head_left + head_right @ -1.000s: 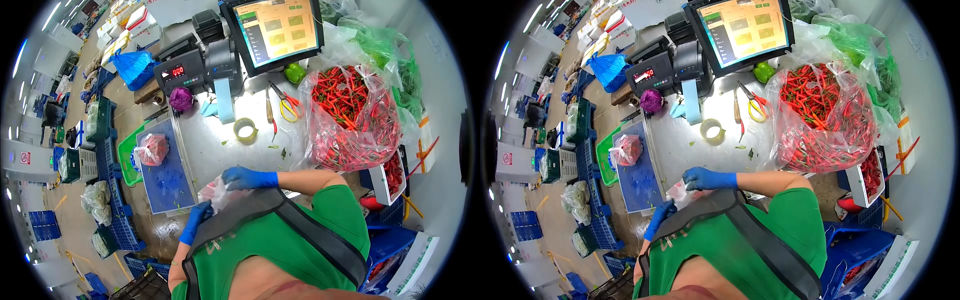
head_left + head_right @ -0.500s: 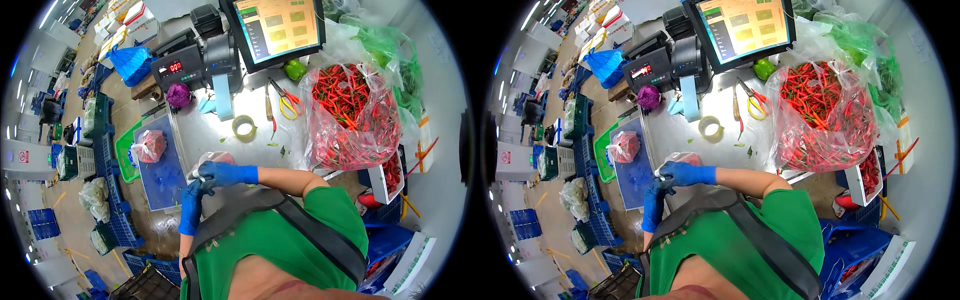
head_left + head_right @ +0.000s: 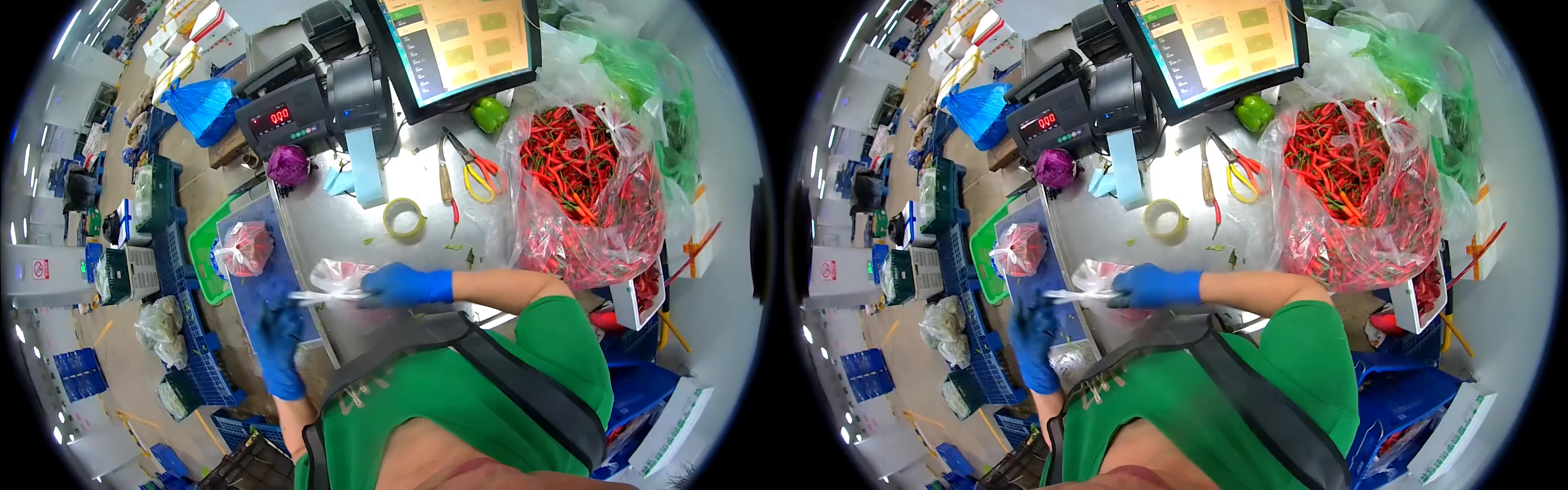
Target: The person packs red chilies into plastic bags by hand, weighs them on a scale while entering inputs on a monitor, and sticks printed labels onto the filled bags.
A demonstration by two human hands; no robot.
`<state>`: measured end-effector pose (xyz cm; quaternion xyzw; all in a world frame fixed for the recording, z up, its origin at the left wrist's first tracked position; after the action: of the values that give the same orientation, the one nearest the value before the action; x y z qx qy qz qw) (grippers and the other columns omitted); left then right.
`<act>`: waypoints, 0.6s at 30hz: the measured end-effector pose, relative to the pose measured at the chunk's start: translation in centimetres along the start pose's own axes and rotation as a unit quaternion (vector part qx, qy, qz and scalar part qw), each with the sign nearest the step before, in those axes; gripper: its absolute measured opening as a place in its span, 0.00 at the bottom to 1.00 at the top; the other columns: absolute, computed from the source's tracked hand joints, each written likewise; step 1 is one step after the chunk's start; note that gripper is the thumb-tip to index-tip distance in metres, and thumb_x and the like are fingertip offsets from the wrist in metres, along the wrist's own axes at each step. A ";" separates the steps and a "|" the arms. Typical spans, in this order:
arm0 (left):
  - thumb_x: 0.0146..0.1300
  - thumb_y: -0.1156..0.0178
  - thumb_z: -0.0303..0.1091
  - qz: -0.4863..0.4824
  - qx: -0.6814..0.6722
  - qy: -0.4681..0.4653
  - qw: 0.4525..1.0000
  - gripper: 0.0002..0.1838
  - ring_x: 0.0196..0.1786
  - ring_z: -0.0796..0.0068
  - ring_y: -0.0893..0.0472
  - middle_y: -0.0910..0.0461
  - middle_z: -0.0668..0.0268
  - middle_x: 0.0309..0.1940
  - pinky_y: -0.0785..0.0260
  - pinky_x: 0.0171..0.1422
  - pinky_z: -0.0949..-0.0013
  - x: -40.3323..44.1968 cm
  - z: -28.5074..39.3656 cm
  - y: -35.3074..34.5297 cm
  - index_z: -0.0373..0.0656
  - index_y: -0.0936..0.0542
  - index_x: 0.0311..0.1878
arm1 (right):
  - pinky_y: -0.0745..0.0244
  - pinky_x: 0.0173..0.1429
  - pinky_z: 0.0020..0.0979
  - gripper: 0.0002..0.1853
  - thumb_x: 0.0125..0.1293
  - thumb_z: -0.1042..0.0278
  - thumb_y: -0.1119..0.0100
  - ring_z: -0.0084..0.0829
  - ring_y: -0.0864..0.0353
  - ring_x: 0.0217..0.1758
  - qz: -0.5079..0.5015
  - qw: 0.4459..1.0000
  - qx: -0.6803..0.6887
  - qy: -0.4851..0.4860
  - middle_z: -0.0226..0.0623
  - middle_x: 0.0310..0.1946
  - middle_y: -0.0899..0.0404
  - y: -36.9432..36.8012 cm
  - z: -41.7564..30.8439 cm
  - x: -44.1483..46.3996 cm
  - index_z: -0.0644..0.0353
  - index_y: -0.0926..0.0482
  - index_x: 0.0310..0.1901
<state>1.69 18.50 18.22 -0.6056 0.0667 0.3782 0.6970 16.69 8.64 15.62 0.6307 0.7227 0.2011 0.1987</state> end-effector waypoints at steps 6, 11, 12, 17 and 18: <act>0.60 0.46 0.38 0.050 0.205 -0.068 0.975 0.15 0.21 0.79 0.33 0.23 0.61 0.28 0.40 0.26 0.77 5.7 5.8 10.0 0.39 0.23 0.45 | 0.29 0.41 0.37 0.13 0.54 0.62 0.43 0.39 0.24 0.36 0.050 0.952 -0.161 0.255 0.40 0.40 0.24 -3.2 -0.7 0.5 0.59 0.24 0.40; 0.49 0.35 0.35 0.139 0.906 -0.315 0.247 0.23 0.41 0.62 0.23 0.23 0.54 0.39 0.31 0.48 0.66 10.1 7.3 -2.7 0.42 0.26 0.50 | 0.28 0.46 0.34 0.22 0.55 0.59 0.40 0.37 0.23 0.41 0.339 0.934 0.117 0.000 0.39 0.44 0.24 9.8 6.6 2.1 0.57 0.28 0.51; 0.49 0.35 0.35 0.093 0.884 -0.329 0.319 0.24 0.44 0.63 0.24 0.24 0.54 0.42 0.32 0.50 0.67 12.6 6.6 -4.9 0.40 0.27 0.51 | 0.28 0.46 0.34 0.23 0.55 0.59 0.39 0.37 0.23 0.43 0.370 0.897 0.218 -0.105 0.39 0.45 0.25 11.8 10.3 2.4 0.57 0.28 0.51; 0.54 0.39 0.38 0.011 0.637 -0.131 0.760 0.26 0.51 0.72 0.28 0.26 0.62 0.48 0.39 0.56 0.71 29.2 0.5 -6.3 0.37 0.29 0.55 | 0.30 0.46 0.27 0.25 0.51 0.63 0.34 0.30 0.23 0.43 0.414 0.863 0.083 -0.279 0.39 0.42 0.23 14.0 24.9 6.1 0.63 0.28 0.49; 0.54 0.40 0.38 0.008 0.613 -0.069 0.787 0.23 0.48 0.71 0.27 0.25 0.62 0.47 0.39 0.55 0.70 31.6 -0.8 -5.9 0.40 0.28 0.53 | 0.30 0.48 0.27 0.25 0.49 0.67 0.33 0.28 0.23 0.43 0.343 0.864 0.242 -0.277 0.40 0.42 0.22 13.7 21.8 6.9 0.65 0.28 0.49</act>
<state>27.88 32.02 5.26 -0.0228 0.2413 0.3039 0.9213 39.01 18.08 4.44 0.8967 0.4023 -0.1078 0.1501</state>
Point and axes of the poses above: each hand's wrist, its own x-axis towards the middle knuckle, its own y-axis out of the back of the hand, z = x × y, the point moved 9 cm from there along x, towards the middle knuckle
